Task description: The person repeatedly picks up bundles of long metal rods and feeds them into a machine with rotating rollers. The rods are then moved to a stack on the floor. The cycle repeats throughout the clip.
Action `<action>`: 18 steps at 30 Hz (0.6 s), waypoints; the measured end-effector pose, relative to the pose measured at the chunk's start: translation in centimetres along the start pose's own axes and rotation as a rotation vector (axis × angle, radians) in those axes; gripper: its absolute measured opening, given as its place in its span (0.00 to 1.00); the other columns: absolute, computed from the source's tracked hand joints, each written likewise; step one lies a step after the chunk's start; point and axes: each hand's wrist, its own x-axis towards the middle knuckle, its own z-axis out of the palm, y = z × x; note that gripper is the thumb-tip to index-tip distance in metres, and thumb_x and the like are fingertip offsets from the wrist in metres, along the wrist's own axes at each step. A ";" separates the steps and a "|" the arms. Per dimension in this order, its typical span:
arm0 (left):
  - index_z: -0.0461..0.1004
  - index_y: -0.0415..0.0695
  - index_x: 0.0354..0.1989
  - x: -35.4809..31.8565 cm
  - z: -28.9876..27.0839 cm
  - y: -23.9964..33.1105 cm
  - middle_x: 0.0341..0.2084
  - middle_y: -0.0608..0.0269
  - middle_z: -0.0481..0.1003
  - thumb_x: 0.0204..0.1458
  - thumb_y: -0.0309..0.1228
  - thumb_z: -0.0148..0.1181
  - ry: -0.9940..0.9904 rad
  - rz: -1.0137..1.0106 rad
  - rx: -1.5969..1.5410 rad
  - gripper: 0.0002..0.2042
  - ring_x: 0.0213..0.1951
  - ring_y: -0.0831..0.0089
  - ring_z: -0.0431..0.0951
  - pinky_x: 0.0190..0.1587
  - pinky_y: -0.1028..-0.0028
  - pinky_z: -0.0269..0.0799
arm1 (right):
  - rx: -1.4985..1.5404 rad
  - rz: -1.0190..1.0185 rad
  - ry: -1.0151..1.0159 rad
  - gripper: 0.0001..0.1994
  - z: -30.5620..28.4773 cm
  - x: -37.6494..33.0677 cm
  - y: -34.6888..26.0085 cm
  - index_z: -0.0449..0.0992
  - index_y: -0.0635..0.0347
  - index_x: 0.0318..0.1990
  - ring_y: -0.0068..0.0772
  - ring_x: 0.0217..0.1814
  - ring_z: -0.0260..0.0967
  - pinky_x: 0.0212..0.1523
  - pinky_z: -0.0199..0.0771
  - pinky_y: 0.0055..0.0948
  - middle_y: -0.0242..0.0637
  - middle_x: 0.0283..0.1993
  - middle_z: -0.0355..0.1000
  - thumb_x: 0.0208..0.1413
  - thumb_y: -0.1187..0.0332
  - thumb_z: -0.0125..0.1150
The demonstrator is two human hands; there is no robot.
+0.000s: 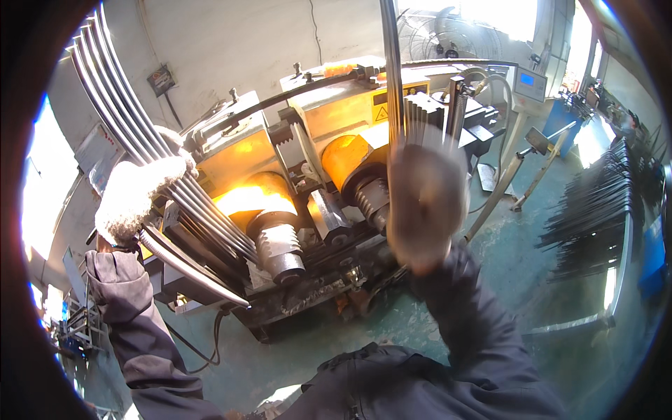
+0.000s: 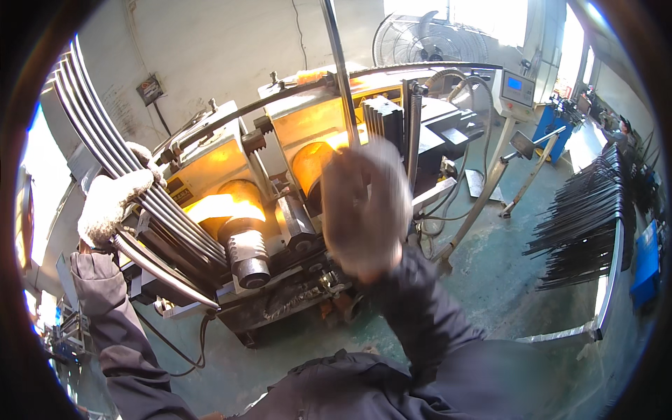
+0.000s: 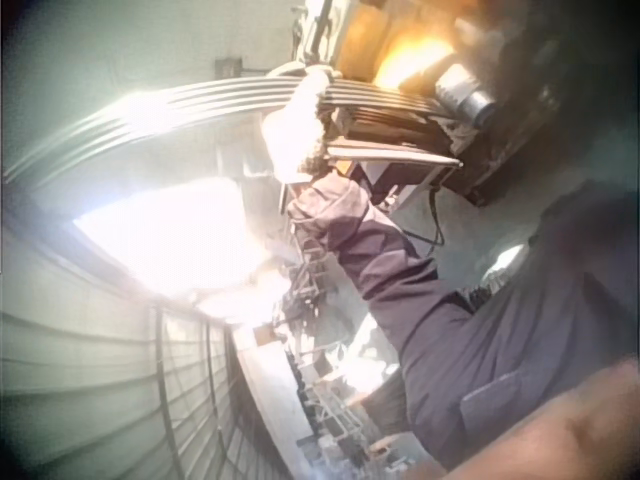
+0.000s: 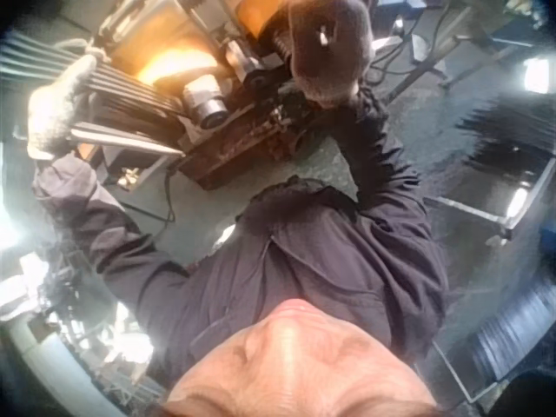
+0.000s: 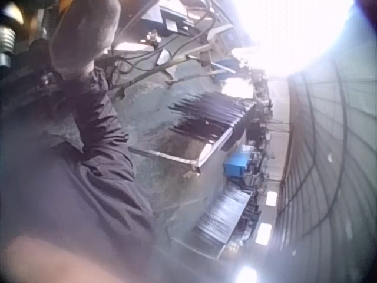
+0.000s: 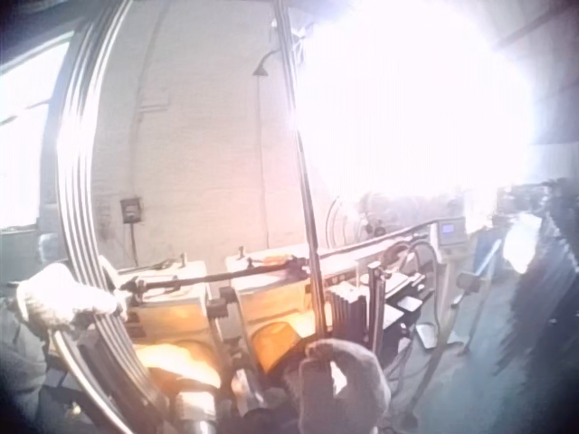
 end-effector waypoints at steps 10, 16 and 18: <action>0.76 0.42 0.63 -0.3 0.7 1.0 0.45 0.57 0.84 0.64 0.21 0.64 -0.058 0.006 0.027 0.18 0.52 0.64 0.86 0.62 0.63 0.84 | 0.187 1.076 -0.237 0.20 -2.6 -22.4 5.3 0.81 0.66 0.61 0.43 0.54 0.87 0.60 0.83 0.39 0.44 0.49 0.87 0.71 0.61 0.75; 0.77 0.43 0.60 -1.3 2.5 2.5 0.45 0.59 0.84 0.64 0.19 0.63 0.111 -0.110 0.099 0.16 0.49 0.66 0.86 0.57 0.65 0.85 | 0.402 1.241 -0.325 0.20 1.8 -23.3 10.4 0.82 0.69 0.64 0.41 0.62 0.84 0.61 0.81 0.42 0.44 0.58 0.87 0.74 0.62 0.72; 0.77 0.44 0.60 -1.4 2.9 2.7 0.46 0.59 0.85 0.65 0.20 0.63 0.084 -0.087 0.039 0.16 0.48 0.68 0.86 0.53 0.69 0.86 | 0.290 1.102 -0.404 0.19 3.2 -23.6 11.2 0.83 0.68 0.62 0.35 0.60 0.82 0.61 0.80 0.39 0.39 0.59 0.86 0.73 0.63 0.73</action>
